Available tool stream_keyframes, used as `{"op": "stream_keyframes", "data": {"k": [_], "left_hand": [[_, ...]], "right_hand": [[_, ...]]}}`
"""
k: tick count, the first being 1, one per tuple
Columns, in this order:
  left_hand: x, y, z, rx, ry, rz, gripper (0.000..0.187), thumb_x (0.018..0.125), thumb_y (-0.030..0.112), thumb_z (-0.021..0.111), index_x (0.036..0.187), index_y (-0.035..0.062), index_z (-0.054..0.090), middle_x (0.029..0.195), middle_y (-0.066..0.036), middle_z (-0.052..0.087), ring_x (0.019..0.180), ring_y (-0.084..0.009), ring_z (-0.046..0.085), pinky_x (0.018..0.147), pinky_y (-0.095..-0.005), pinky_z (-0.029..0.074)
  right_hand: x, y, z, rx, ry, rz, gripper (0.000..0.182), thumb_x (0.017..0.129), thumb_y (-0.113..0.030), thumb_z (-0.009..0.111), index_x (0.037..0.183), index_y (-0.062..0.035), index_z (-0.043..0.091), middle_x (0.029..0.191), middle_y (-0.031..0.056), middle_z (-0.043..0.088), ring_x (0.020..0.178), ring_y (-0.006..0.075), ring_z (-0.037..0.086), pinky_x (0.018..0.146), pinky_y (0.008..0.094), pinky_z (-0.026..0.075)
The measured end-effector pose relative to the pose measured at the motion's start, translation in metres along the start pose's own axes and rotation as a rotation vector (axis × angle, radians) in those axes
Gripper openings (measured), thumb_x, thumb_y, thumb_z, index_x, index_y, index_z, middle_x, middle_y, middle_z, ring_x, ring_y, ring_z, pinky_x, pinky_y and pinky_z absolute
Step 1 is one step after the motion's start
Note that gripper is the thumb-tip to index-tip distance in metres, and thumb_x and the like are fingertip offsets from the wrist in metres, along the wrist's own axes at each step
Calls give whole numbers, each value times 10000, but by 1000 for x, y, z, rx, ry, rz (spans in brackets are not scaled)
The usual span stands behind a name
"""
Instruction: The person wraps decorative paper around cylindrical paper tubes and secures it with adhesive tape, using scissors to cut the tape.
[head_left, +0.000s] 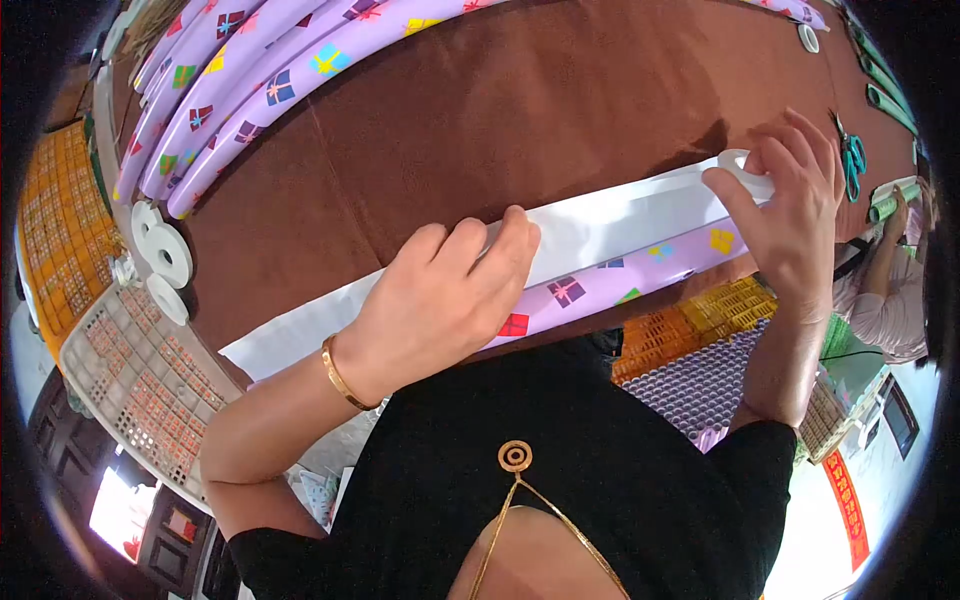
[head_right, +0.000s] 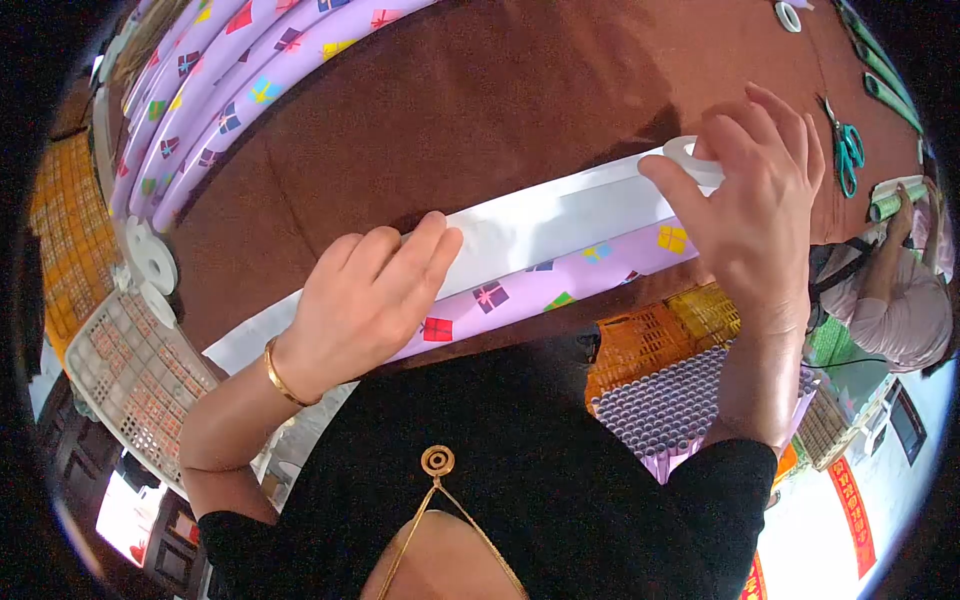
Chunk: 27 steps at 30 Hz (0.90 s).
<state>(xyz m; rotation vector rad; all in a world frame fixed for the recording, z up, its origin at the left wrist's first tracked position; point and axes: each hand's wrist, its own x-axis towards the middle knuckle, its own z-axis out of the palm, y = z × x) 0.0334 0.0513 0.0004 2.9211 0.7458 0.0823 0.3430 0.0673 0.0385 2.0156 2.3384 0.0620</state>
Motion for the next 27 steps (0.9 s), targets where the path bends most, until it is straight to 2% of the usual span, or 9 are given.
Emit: {"op": "stream_keyframes", "data": {"k": [3, 5, 7, 12, 14, 27], "left_hand": [[-1, 0, 3, -20, 32, -11, 458, 749, 117, 596, 1193, 8, 627, 1208, -100, 591, 846, -189, 558, 679, -293, 456], [-1, -2, 5, -52, 77, 1, 381, 793, 131, 610, 1148, -3, 654, 1130, -90, 604, 833, -175, 532, 650, -264, 429], [-2, -3, 6, -82, 72, -5, 391, 786, 128, 614, 1153, -4, 649, 1122, -91, 601, 829, -177, 533, 646, -265, 432], [-2, -3, 4, -141, 76, -19, 417, 771, 123, 617, 1167, -9, 632, 1080, -88, 586, 820, -175, 534, 634, -266, 443], [0, -1, -1, -178, 14, -73, 487, 721, 67, 640, 1204, 10, 626, 1059, -89, 576, 851, -218, 571, 701, -325, 499], [2, -4, -1, -193, 27, -70, 474, 722, 69, 633, 1193, 18, 632, 1033, -83, 569, 820, -213, 560, 677, -323, 490]], "right_hand": [[1, 1, 4, -3, 1, 6, 350, 724, -311, 771, 788, 4, 632, 1076, 116, 660, 1237, 341, 497, 1036, 459, 359], [0, 2, 8, 0, 13, 9, 352, 722, -312, 774, 793, 4, 639, 1069, 115, 660, 1231, 342, 500, 1034, 460, 360], [-1, 2, 11, 32, 72, -1, 382, 721, -386, 779, 768, -33, 639, 965, 86, 649, 1202, 329, 523, 1036, 475, 331], [-1, -2, 8, -5, 47, 21, 371, 718, -390, 770, 803, -38, 686, 970, 87, 652, 1205, 326, 523, 1065, 479, 308], [-1, -4, 9, -26, 60, 2, 341, 714, -318, 792, 810, -28, 641, 1000, 77, 652, 1220, 332, 512, 1035, 468, 343], [3, -13, 9, -67, -10, 58, 370, 736, -366, 769, 809, -23, 650, 1026, 89, 640, 1274, 323, 481, 1117, 506, 261]]}}
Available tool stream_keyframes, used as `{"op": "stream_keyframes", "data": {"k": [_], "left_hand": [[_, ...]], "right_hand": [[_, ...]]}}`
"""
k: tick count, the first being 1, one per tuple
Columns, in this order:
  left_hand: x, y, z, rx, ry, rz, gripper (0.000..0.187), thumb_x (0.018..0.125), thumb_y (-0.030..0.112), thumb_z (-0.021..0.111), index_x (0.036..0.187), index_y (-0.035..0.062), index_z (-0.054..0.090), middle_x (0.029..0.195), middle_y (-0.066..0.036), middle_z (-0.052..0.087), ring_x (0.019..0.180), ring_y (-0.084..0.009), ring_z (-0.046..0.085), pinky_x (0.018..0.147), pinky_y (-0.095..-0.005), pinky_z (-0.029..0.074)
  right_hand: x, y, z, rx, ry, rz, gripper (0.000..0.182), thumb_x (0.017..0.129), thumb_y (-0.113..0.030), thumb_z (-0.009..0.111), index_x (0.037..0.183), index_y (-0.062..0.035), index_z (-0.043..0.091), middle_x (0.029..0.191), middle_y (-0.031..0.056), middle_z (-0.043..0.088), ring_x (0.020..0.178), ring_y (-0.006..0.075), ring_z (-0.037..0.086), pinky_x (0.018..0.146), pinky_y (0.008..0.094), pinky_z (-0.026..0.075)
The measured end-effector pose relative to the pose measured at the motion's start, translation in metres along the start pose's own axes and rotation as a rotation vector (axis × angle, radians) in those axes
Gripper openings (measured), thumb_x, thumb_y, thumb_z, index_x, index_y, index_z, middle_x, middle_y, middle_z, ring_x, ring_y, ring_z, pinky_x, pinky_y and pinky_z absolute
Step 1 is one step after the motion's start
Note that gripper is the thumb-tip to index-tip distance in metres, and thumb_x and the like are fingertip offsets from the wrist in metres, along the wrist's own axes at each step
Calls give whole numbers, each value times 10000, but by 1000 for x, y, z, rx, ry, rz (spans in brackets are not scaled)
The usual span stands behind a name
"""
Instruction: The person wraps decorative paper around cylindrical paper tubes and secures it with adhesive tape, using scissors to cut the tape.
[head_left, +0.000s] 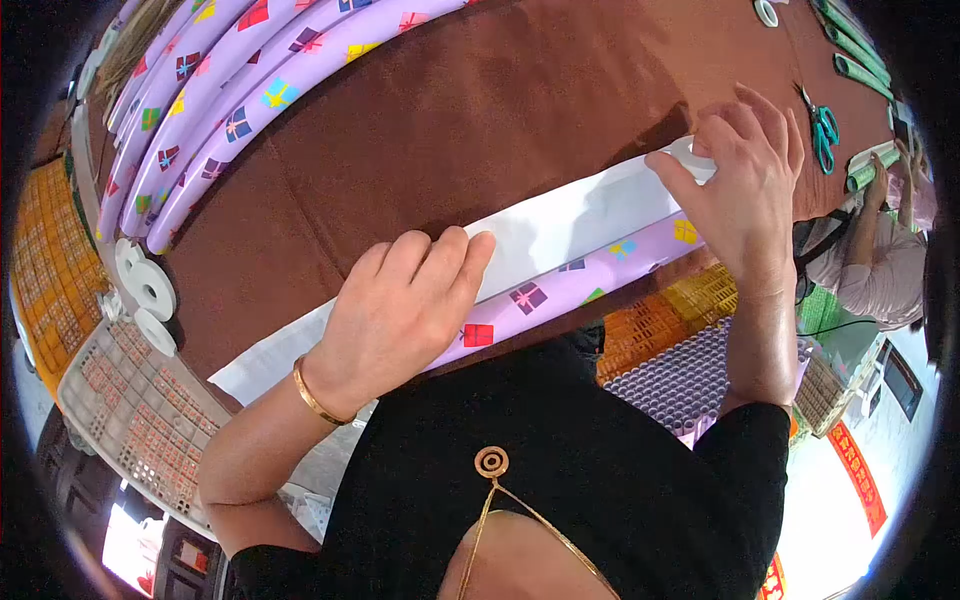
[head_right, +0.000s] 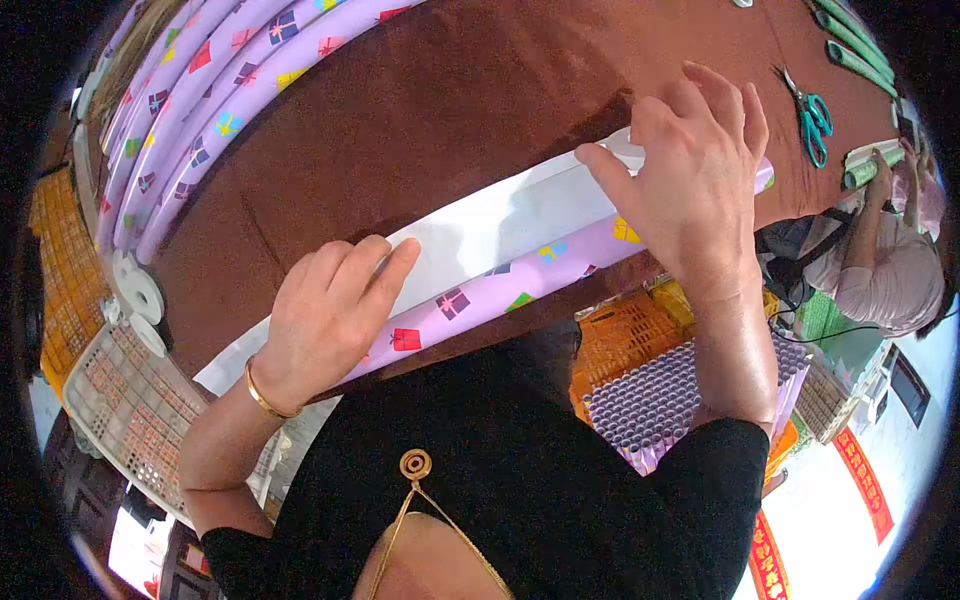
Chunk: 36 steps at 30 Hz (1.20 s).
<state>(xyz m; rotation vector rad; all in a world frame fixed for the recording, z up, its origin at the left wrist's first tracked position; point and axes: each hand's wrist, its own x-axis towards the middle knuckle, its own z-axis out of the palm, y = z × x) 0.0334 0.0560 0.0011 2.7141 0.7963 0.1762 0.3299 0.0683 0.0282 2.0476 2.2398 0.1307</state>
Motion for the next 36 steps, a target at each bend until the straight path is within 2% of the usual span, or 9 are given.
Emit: {"op": "stream_keyframes", "data": {"k": [9, 12, 14, 20, 23, 27, 29, 35, 36], "left_hand": [[7, 2, 0, -7, -3, -30, 464, 745, 110, 637, 1197, 8, 627, 1099, -94, 588, 913, -226, 596, 730, -343, 495], [13, 3, 8, -23, 141, 127, 377, 816, 157, 624, 1162, 8, 645, 1174, -108, 604, 1065, -228, 582, 864, -337, 480], [12, 2, 9, -5, 7, 118, 389, 848, 201, 621, 1194, 25, 643, 1287, -108, 580, 1231, -248, 526, 982, -388, 444], [3, -21, 4, -51, -173, 173, 625, 857, 423, 591, 1393, 109, 527, 1497, -46, 449, 1413, -254, 366, 1146, -463, 298], [-3, -27, 1, -36, -237, 183, 679, 878, 541, 500, 1420, 131, 501, 1518, -30, 422, 1422, -256, 349, 1176, -486, 236], [-20, -31, -1, -55, -254, 165, 658, 925, 559, 437, 1408, 121, 514, 1507, -50, 437, 1413, -263, 364, 1171, -502, 234], [-26, -31, -2, -100, -222, 136, 672, 823, 482, 590, 1385, 116, 541, 1540, -32, 385, 1431, -224, 330, 1168, -493, 254], [9, -16, 1, -46, -139, 171, 648, 791, 419, 654, 1349, 100, 575, 1469, -61, 471, 1403, -227, 371, 1149, -484, 292], [11, -18, 3, -8, -142, 196, 558, 934, 446, 507, 1348, 78, 568, 1406, -69, 540, 1362, -256, 433, 1139, -495, 299]], "right_hand": [[2, -2, 0, 10, -10, 9, 375, 750, -382, 752, 787, -25, 642, 1011, 90, 639, 1283, 323, 473, 1117, 495, 252], [1, -2, -2, -9, -22, 11, 415, 768, -433, 732, 796, -22, 679, 1041, 100, 645, 1288, 322, 465, 1117, 497, 243], [-1, 0, -3, -19, -42, 14, 435, 775, -456, 722, 808, -23, 702, 1059, 106, 650, 1291, 321, 462, 1119, 496, 241], [-3, 0, -6, -10, -98, 7, 497, 784, -523, 706, 842, -31, 749, 1088, 136, 661, 1292, 324, 464, 1126, 498, 239], [-4, 1, -3, 56, -93, -32, 511, 777, -529, 715, 829, -22, 740, 1072, 140, 662, 1290, 337, 466, 1124, 505, 245], [-5, 4, -1, 182, -81, -114, 502, 764, -499, 743, 792, 0, 704, 1046, 122, 653, 1287, 359, 465, 1106, 513, 263], [-5, 4, 3, 228, -66, -143, 499, 760, -494, 749, 773, 1, 687, 1048, 118, 648, 1286, 360, 466, 1102, 516, 265], [-7, 12, 3, 265, -41, -174, 491, 750, -484, 760, 731, -5, 652, 1082, 114, 641, 1292, 363, 463, 1092, 530, 273], [-7, 12, 3, 273, -50, -178, 488, 751, -482, 760, 733, -6, 654, 1086, 115, 641, 1295, 366, 461, 1090, 537, 275]]}}
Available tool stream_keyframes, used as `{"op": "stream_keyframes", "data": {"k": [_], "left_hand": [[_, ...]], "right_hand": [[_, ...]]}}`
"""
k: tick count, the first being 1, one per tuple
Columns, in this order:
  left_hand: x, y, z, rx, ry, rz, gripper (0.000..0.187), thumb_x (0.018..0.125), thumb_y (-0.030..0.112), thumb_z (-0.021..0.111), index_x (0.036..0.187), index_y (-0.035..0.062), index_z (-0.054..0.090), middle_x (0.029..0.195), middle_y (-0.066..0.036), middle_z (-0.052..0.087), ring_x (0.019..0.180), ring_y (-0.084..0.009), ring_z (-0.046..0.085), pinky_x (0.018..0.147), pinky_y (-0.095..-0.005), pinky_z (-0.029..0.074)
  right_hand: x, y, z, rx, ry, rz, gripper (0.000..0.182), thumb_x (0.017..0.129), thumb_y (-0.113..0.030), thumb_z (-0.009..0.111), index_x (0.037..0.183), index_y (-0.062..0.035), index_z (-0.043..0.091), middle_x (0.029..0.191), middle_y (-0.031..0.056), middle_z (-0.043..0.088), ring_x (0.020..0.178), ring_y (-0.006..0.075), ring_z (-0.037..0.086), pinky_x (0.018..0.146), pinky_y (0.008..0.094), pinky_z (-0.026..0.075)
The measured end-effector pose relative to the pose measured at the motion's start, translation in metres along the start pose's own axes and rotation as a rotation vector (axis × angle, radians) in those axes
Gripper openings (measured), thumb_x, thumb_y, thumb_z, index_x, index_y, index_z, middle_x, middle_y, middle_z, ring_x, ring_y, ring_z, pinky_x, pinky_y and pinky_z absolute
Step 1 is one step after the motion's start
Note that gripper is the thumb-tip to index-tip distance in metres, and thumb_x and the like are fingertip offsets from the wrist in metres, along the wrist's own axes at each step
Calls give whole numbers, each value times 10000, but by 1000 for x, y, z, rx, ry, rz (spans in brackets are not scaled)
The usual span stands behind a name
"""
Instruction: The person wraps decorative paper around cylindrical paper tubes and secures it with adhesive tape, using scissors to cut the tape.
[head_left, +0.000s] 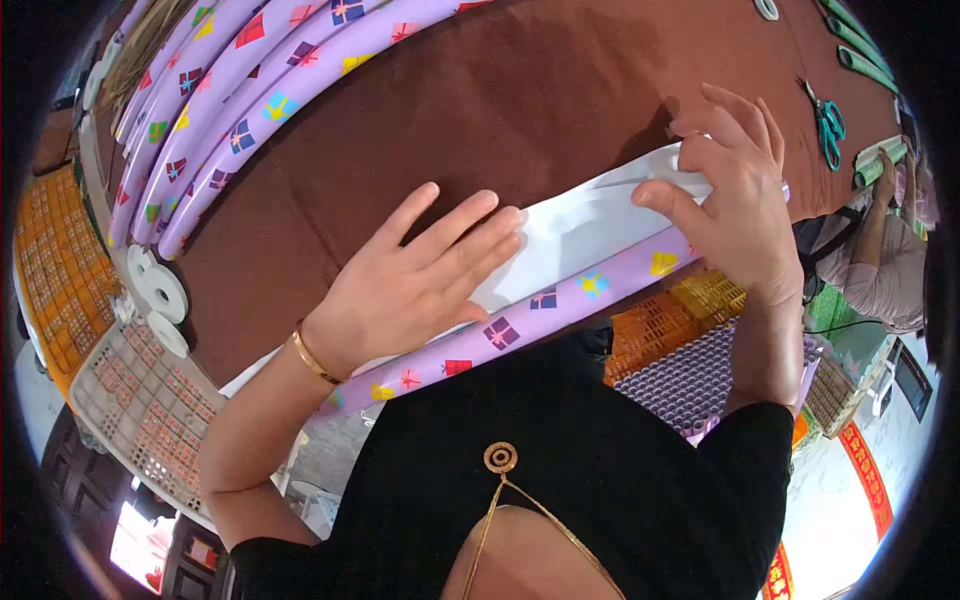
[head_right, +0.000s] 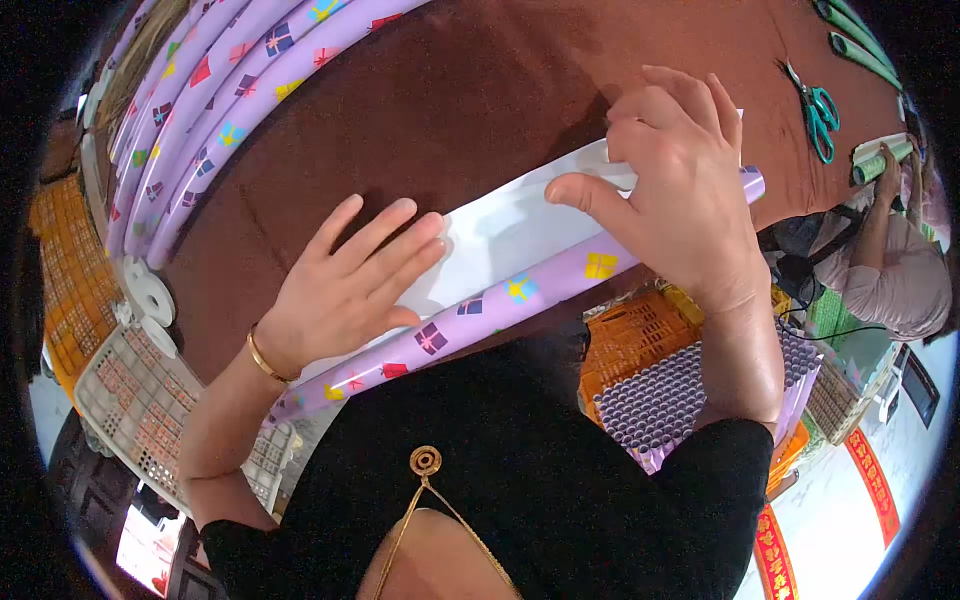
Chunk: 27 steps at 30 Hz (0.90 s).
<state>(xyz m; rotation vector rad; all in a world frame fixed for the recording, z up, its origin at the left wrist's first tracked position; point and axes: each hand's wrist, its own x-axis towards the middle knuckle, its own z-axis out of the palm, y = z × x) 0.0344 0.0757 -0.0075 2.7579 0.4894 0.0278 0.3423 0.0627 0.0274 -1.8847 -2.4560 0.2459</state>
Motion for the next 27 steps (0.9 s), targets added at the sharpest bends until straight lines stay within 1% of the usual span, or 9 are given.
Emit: {"op": "stream_keyframes", "data": {"k": [4, 6, 11, 14, 16, 19, 23, 25, 27], "left_hand": [[2, -1, 2, 83, -4, 44, 569, 909, 440, 528, 1351, 83, 566, 1438, -59, 509, 1368, -237, 426, 1139, -490, 301], [7, 0, 12, 125, 131, 100, 596, 826, 389, 648, 1339, 93, 582, 1444, -66, 492, 1400, -219, 368, 1146, -474, 297], [21, -2, 10, 8, 107, 112, 522, 843, 374, 649, 1282, 93, 627, 1403, -74, 523, 1366, -214, 408, 1133, -466, 324], [25, -2, 11, 4, 102, 110, 541, 835, 393, 657, 1285, 93, 624, 1411, -62, 511, 1381, -208, 380, 1141, -467, 313], [30, -2, 16, 124, 136, 161, 581, 828, 418, 659, 1306, 92, 604, 1423, -55, 497, 1398, -207, 351, 1151, -473, 294], [49, 2, 15, 25, 113, 151, 597, 840, 430, 644, 1332, 99, 581, 1438, -48, 482, 1398, -204, 348, 1150, -471, 296], [52, -1, 20, -3, 119, 122, 625, 846, 442, 637, 1369, 112, 547, 1456, -41, 467, 1407, -205, 339, 1153, -468, 291], [51, -3, 20, -28, 79, 123, 634, 853, 446, 630, 1389, 121, 529, 1479, -33, 446, 1415, -210, 332, 1154, -467, 290], [50, -5, 20, -52, 71, 127, 622, 852, 438, 632, 1385, 134, 535, 1486, -31, 440, 1417, -211, 332, 1152, -471, 292]], "right_hand": [[3, 1, -3, 10, -15, -36, 482, 744, -477, 764, 726, -10, 649, 1094, 114, 640, 1303, 371, 454, 1083, 546, 284], [3, 3, -4, 13, -17, -60, 493, 729, -490, 767, 714, -14, 639, 1085, 115, 638, 1310, 378, 448, 1088, 557, 276], [7, 2, -3, 18, 4, -56, 490, 728, -482, 770, 698, -15, 625, 1066, 117, 634, 1314, 381, 445, 1094, 564, 271], [7, 7, -5, 23, -3, -75, 483, 729, -471, 773, 691, -15, 620, 1065, 116, 633, 1314, 379, 444, 1092, 560, 275], [7, 8, -6, 20, -9, -91, 477, 729, -464, 775, 690, -15, 619, 1067, 115, 632, 1315, 377, 443, 1090, 556, 280], [6, 8, -6, 38, -18, -89, 478, 716, -468, 781, 693, -18, 623, 1078, 117, 633, 1318, 377, 440, 1088, 546, 286], [5, 11, -13, 38, -27, -64, 429, 700, -403, 798, 700, -12, 621, 1094, 134, 630, 1315, 383, 441, 1082, 530, 297], [4, 17, -17, 29, -34, -52, 412, 696, -378, 801, 709, -9, 619, 1102, 143, 629, 1312, 386, 443, 1077, 526, 302], [2, 27, -21, -3, -23, -30, 385, 702, -342, 794, 740, -3, 614, 1125, 159, 626, 1303, 390, 451, 1066, 518, 311]]}}
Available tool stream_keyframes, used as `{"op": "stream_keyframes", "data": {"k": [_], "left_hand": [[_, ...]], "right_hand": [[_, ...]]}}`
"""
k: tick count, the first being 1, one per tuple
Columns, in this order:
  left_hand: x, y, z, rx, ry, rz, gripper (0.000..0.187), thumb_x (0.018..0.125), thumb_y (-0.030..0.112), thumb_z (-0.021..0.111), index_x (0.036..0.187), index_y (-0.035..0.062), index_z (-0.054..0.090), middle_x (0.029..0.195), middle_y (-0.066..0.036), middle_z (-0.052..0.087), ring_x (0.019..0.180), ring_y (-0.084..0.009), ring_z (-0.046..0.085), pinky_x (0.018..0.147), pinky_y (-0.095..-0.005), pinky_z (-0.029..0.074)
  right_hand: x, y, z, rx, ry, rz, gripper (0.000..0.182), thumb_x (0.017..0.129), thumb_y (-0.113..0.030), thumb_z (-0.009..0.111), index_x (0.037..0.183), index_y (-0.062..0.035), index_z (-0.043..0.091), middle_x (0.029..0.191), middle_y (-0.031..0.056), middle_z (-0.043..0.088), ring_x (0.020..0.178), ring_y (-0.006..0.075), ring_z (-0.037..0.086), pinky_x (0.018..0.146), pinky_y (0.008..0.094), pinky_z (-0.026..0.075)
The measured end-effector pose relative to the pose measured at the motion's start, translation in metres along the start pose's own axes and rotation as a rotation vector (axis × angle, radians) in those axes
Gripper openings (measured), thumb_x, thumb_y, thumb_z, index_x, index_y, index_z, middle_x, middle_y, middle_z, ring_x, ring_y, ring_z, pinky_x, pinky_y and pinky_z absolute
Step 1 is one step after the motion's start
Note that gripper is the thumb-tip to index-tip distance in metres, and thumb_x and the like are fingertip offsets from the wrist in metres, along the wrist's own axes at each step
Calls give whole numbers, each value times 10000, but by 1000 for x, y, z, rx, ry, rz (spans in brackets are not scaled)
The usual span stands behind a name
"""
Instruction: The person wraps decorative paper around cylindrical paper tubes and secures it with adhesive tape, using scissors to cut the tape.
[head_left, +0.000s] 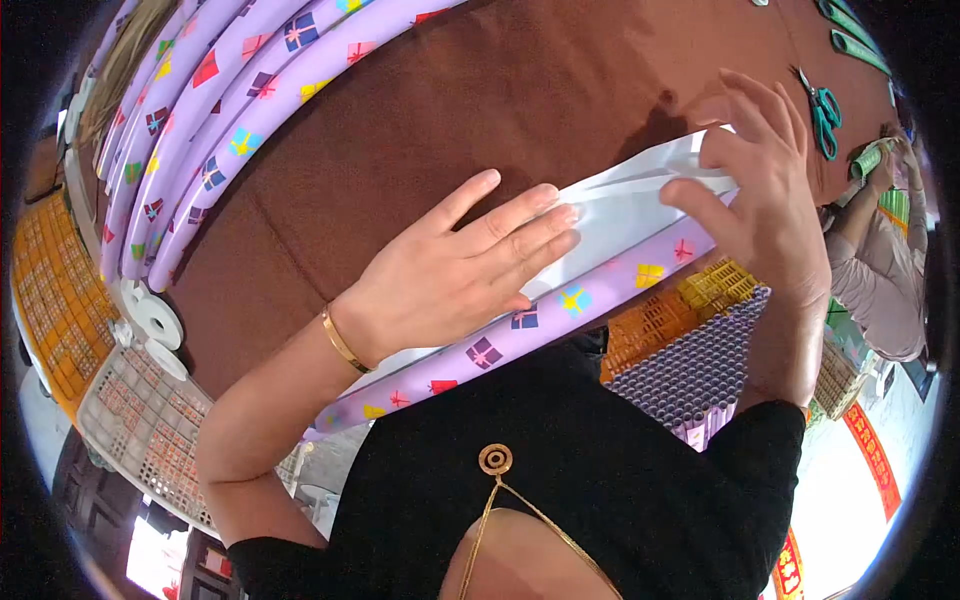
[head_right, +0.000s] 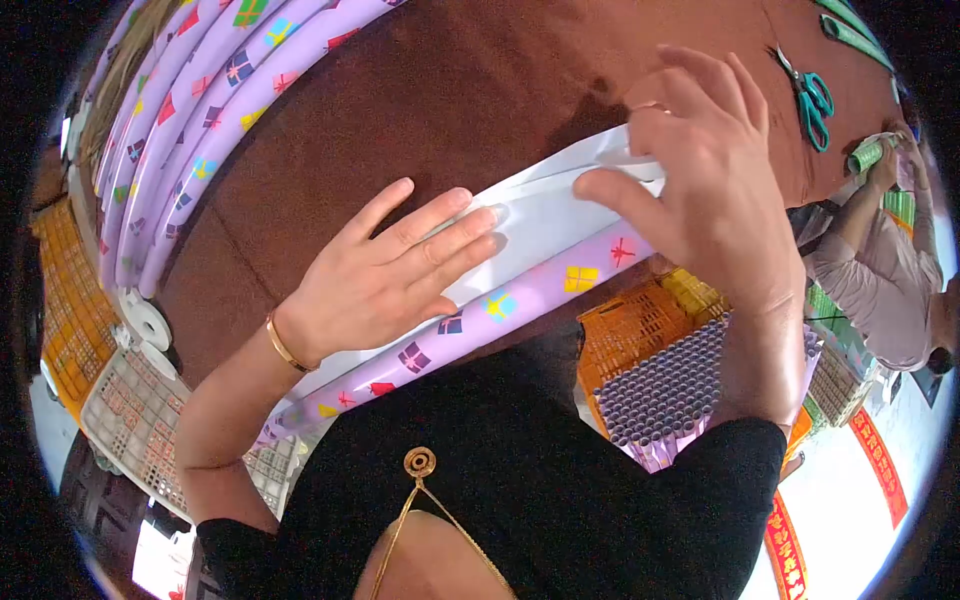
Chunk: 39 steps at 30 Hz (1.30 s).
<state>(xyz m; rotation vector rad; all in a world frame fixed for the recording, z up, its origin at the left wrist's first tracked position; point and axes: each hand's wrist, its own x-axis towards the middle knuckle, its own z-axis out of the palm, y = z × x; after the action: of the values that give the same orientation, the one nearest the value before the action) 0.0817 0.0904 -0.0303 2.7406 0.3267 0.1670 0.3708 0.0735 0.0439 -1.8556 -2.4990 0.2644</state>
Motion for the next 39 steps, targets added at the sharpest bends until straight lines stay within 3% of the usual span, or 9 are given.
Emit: {"op": "stream_keyframes", "data": {"k": [1, 5, 7, 11, 14, 16, 29, 39], "left_hand": [[0, 0, 0, -20, -8, 1, 610, 850, 431, 634, 1382, 147, 540, 1494, -28, 435, 1419, -213, 331, 1150, -476, 294], [0, -2, -1, -22, 3, 26, 567, 855, 397, 639, 1370, 177, 550, 1501, -25, 430, 1417, -212, 336, 1142, -490, 303], [-1, -2, 1, -80, 64, 45, 623, 784, 328, 680, 1377, 190, 551, 1501, -11, 446, 1404, -231, 384, 1148, -500, 287], [0, -1, -2, -82, 69, 30, 634, 783, 332, 679, 1382, 177, 541, 1505, -15, 442, 1407, -224, 381, 1152, -502, 279], [2, 1, -4, -94, -2, -20, 673, 779, 345, 680, 1403, 158, 512, 1520, -25, 422, 1417, -217, 366, 1156, -503, 272], [4, 1, -4, -49, -42, -30, 654, 825, 406, 684, 1403, 153, 510, 1515, -42, 414, 1427, -203, 321, 1151, -491, 285], [4, 0, -4, -39, -73, -41, 698, 825, 445, 673, 1424, 139, 488, 1531, -55, 389, 1443, -209, 297, 1170, -493, 249], [28, -2, 0, -16, 29, 6, 633, 808, 434, 691, 1349, 127, 573, 1453, -50, 485, 1409, -208, 355, 1151, -507, 278]], "right_hand": [[1, 2, -3, -51, 26, -29, 384, 716, -368, 780, 779, -4, 676, 1025, 130, 640, 1215, 371, 508, 1057, 502, 326], [-3, 19, 2, -92, 74, 7, 388, 718, -367, 780, 793, -2, 673, 1061, 135, 646, 1228, 378, 503, 1045, 492, 346], [-2, 25, 2, -154, 57, 25, 382, 719, -361, 780, 809, -4, 680, 1093, 137, 650, 1247, 380, 493, 1038, 486, 359], [1, 24, 6, -165, 94, 11, 374, 713, -356, 784, 820, -11, 688, 1102, 134, 650, 1253, 376, 491, 1044, 486, 355], [-1, 24, 8, -177, 86, 16, 372, 725, -333, 767, 778, -2, 605, 1170, 138, 629, 1289, 381, 466, 1046, 502, 347], [-2, 23, 8, -193, 82, 30, 367, 716, -324, 774, 770, -5, 600, 1181, 141, 626, 1293, 377, 464, 1052, 503, 342], [0, 18, 11, -208, 110, 30, 342, 715, -299, 781, 753, -19, 588, 1142, 144, 632, 1279, 373, 480, 1057, 502, 336], [1, 16, 12, -182, 62, 56, 349, 727, -312, 779, 742, -8, 609, 1114, 151, 647, 1282, 371, 471, 1074, 507, 318]]}}
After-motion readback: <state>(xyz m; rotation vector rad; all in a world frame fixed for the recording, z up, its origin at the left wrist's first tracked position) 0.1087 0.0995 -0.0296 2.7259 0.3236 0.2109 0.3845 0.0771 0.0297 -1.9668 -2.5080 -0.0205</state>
